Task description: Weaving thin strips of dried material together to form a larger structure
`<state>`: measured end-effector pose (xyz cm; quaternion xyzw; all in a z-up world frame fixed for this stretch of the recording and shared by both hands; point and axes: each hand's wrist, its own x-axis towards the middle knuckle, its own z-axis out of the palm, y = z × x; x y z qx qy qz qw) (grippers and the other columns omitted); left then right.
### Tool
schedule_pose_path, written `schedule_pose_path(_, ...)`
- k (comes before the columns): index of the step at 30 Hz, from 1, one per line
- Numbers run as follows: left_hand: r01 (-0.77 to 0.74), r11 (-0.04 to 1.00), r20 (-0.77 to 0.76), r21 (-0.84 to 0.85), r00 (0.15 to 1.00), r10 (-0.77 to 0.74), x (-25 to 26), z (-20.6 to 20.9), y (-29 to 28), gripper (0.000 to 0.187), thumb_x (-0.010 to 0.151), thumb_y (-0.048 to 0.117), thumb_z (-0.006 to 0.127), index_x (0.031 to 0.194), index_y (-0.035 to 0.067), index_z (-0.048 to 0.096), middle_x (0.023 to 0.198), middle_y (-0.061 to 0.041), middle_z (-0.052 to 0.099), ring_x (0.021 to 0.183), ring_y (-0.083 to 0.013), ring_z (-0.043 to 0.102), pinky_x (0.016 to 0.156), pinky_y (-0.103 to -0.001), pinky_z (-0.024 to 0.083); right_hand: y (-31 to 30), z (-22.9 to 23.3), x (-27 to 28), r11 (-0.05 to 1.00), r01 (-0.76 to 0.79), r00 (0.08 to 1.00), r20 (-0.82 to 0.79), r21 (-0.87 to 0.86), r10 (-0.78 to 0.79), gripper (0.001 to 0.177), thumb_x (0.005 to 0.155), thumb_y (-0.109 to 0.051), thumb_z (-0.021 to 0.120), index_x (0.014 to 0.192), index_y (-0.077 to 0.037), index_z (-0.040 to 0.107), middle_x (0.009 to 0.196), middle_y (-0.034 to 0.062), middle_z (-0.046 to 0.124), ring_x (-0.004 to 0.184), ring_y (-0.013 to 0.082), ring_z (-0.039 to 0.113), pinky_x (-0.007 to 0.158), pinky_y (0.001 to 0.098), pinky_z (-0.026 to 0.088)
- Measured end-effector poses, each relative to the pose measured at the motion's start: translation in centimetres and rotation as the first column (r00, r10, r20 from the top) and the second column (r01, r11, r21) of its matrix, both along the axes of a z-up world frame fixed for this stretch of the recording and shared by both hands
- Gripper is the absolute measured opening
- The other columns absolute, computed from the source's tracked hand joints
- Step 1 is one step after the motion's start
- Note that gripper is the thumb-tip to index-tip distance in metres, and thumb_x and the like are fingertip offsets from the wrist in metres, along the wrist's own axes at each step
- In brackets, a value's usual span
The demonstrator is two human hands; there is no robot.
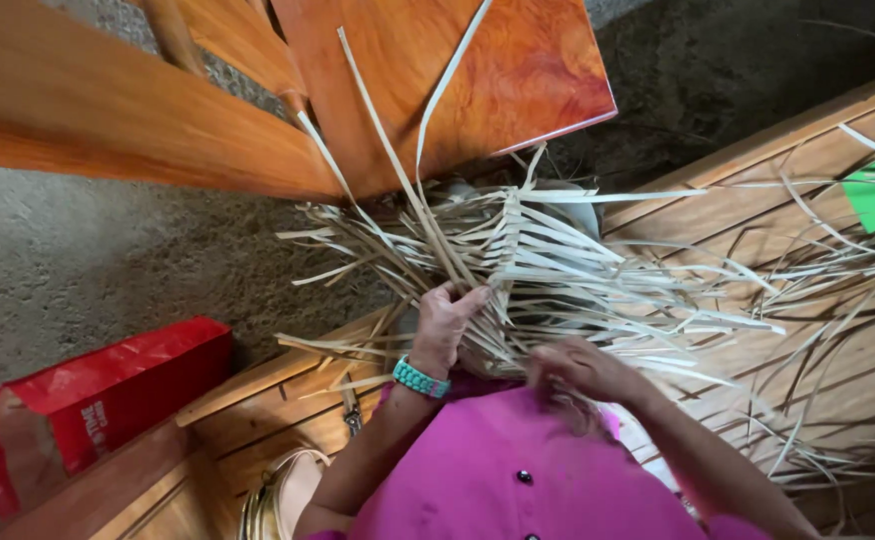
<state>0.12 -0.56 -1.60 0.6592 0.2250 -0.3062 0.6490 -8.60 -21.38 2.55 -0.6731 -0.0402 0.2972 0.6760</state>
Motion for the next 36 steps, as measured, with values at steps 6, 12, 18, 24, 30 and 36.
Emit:
schedule_pose_path(6, -0.065, 0.989, -0.075, -0.132, 0.996, 0.056, -0.4, -2.5, 0.0, 0.022, 0.079, 0.017, 0.087, 0.091, 0.003, 0.075, 0.078, -0.01, 0.071, 0.072, -0.0162, 0.065, 0.064, -0.032, 0.056, -8.1, -2.3, -3.9, 0.872, -0.358, 0.918, -0.298, -0.333, 0.263, 0.039, 0.092, -0.035, 0.07, 0.066, -0.007, 0.07, 0.059, 0.0127, 0.072, 0.058, 0.0224, 0.062, 0.063, 0.0391, 0.052)
schedule_pose_path(12, -0.187, 0.951, -0.158, -0.248, 0.976, 0.151, -0.9, -4.8, -0.2, 0.033, 0.075, 0.013, 0.091, 0.103, 0.005, 0.075, 0.085, -0.008, 0.073, 0.075, -0.0186, 0.071, 0.069, -0.033, 0.06, -1.4, 3.4, 3.6, 0.788, 0.057, 0.908, 0.361, -0.613, 0.215, 0.019, 0.093, -0.028, 0.068, 0.108, -0.017, 0.073, 0.083, 0.0104, 0.074, 0.076, 0.0356, 0.073, 0.06, 0.043, 0.057)
schedule_pose_path(18, -0.029, 0.997, 0.298, 0.077, 0.954, 0.005, -0.6, -1.5, 0.0, 0.009, 0.076, 0.01, 0.079, 0.082, 0.008, 0.072, 0.07, -0.01, 0.068, 0.068, -0.0164, 0.067, 0.059, -0.031, 0.057, 3.7, -0.1, 7.9, 0.732, 0.14, 0.839, 0.472, -0.667, 0.269, 0.044, 0.106, -0.039, 0.046, 0.129, -0.005, 0.063, 0.102, 0.0173, 0.065, 0.09, 0.0408, 0.067, 0.078, 0.048, 0.056)
schedule_pose_path(24, -0.011, 0.999, 0.286, -0.032, 0.958, 0.019, 0.5, 0.5, -0.4, 0.023, 0.08, 0.003, 0.077, 0.093, 0.009, 0.059, 0.08, -0.01, 0.071, 0.076, -0.0181, 0.068, 0.069, -0.031, 0.06, 3.4, -1.8, 7.7, 0.767, 0.31, 0.895, 0.444, -0.562, -0.036, 0.012, 0.091, -0.039, 0.075, 0.094, -0.027, 0.077, 0.09, -0.0018, 0.066, 0.092, 0.0256, 0.071, 0.079, 0.0352, 0.058)
schedule_pose_path(30, -0.143, 0.949, 0.118, -0.281, 0.976, 0.182, 0.1, -6.3, -0.2, 0.062, 0.07, 0.002, 0.085, 0.124, 0.008, 0.054, 0.082, 0.0, 0.064, 0.074, -0.0109, 0.065, 0.068, -0.027, 0.059, 7.2, 6.2, 7.3, 0.931, 0.305, 0.876, 0.442, -0.201, -0.191, 0.004, 0.089, -0.019, 0.078, 0.088, -0.017, 0.082, 0.082, 0.0073, 0.063, 0.077, 0.0251, 0.066, 0.074, 0.0343, 0.056)
schedule_pose_path(36, -0.034, 0.999, 0.118, 0.001, 0.992, 0.034, 1.1, 3.6, -0.2, 0.05, 0.092, 0.02, 0.07, 0.137, 0.005, 0.054, 0.083, -0.004, 0.065, 0.06, -0.0114, 0.055, 0.046, -0.024, 0.039, 10.6, 16.8, 7.9, 0.919, -0.393, 0.632, 0.716, -0.032, 0.296, 0.036, 0.093, 0.002, 0.061, 0.128, 0.01, 0.055, 0.106, 0.0187, 0.053, 0.09, 0.0325, 0.055, 0.074, 0.038, 0.047)
